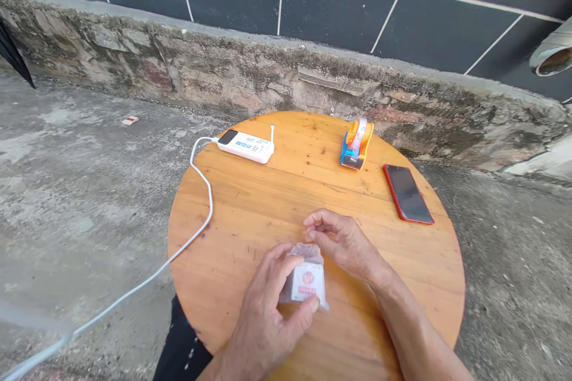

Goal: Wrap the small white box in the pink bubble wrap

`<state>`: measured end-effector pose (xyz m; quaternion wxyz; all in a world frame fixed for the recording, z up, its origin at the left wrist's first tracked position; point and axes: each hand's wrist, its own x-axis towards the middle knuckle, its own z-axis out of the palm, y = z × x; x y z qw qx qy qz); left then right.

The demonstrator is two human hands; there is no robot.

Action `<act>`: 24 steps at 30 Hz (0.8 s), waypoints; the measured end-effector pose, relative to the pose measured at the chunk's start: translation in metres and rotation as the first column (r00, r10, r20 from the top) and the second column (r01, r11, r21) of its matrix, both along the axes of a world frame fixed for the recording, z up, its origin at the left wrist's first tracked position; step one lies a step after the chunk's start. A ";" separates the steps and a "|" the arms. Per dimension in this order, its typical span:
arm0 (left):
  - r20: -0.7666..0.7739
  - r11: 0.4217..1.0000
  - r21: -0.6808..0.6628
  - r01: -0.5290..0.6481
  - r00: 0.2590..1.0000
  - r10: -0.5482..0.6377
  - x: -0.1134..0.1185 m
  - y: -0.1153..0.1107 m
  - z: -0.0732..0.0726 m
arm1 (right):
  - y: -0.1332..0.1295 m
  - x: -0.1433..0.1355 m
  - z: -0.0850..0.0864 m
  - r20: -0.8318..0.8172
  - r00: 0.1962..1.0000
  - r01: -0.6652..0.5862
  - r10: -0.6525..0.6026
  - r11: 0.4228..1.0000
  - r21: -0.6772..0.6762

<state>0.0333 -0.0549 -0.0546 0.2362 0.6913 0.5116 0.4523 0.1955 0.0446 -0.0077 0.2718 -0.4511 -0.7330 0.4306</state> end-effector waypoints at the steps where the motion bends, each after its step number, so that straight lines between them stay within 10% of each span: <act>1: -0.004 1.000 0.001 -0.001 1.000 0.001 0.000 0.000 0.000 | -0.001 0.000 0.000 -0.018 1.000 -0.009 0.009 1.000 -0.020; 24: 0.023 1.000 0.021 -0.003 1.000 0.002 0.001 0.002 0.004 | -0.003 0.002 0.001 -0.110 0.985 -0.141 0.129 0.984 -0.106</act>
